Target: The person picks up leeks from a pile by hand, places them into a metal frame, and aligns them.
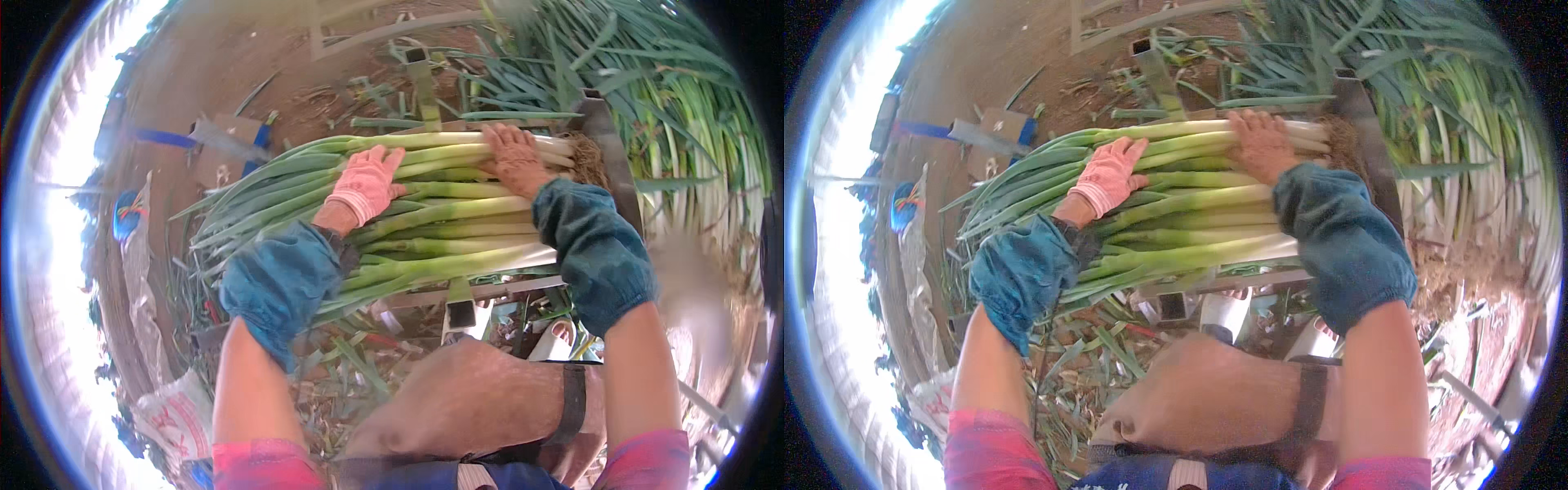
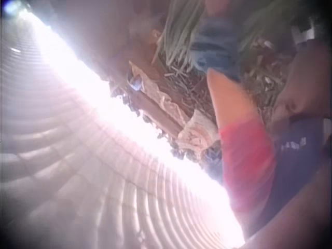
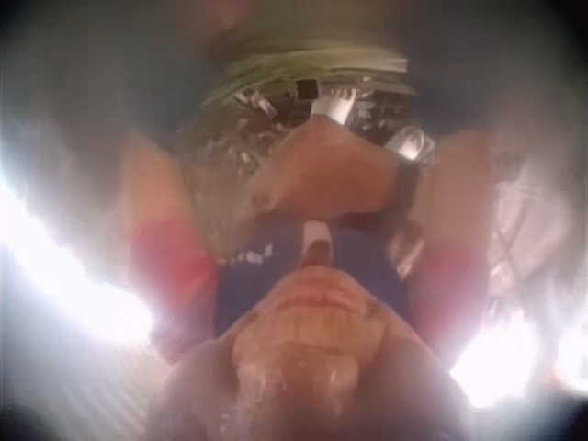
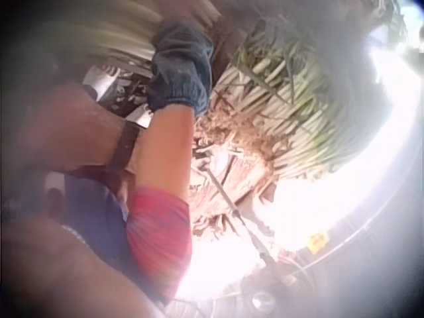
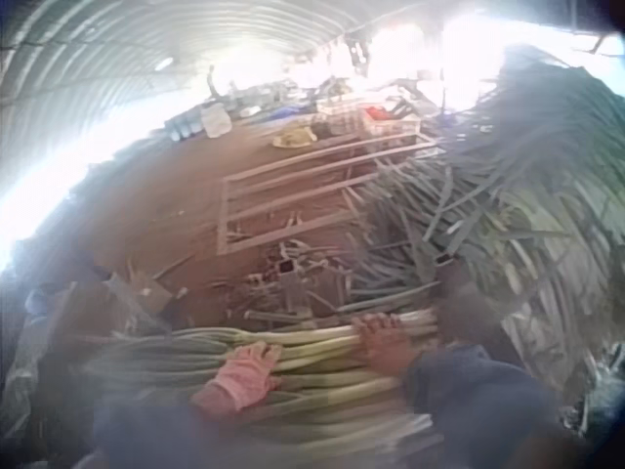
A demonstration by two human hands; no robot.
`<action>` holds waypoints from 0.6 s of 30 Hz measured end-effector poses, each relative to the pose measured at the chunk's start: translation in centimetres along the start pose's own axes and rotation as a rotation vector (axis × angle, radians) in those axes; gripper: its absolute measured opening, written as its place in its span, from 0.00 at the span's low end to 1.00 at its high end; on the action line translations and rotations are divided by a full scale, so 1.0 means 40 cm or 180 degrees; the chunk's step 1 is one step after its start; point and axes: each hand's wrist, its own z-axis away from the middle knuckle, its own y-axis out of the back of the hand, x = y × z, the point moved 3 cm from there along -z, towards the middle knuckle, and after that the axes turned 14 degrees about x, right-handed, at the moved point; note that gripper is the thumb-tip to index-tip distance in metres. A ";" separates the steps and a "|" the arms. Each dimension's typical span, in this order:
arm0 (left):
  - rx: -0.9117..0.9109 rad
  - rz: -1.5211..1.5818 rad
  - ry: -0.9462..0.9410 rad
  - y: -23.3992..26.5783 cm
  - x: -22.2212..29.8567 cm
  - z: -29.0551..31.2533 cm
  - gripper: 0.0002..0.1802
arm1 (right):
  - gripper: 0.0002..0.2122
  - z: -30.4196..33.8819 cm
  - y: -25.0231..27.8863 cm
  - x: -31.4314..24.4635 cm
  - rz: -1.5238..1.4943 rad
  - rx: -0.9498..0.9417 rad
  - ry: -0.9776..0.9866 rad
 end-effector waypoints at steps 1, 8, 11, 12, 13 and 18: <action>0.0026 -0.0203 -0.0137 0.016 -0.010 0.024 0.33 | 0.31 0.000 0.002 0.009 -0.0172 0.0139 0.0229; 0.0045 -0.1695 0.1236 0.027 -0.231 0.204 0.33 | 0.31 0.010 -0.038 0.041 -0.0238 0.0276 0.0339; -0.0258 -0.1341 0.0903 0.031 -0.264 0.198 0.30 | 0.25 0.004 -0.076 0.049 -0.0832 -0.0612 -0.0045; 0.0053 -0.1133 0.0426 0.052 -0.247 0.194 0.29 | 0.20 -0.003 -0.075 0.035 -0.1092 -0.0210 0.0248; -0.0462 -0.0934 0.0963 0.056 -0.248 0.181 0.32 | 0.20 -0.014 -0.076 0.048 -0.1126 -0.0195 0.0132; -0.0749 -0.0057 0.1270 0.164 -0.088 0.100 0.52 | 0.23 -0.014 0.055 0.045 -0.0475 -0.0200 -0.0012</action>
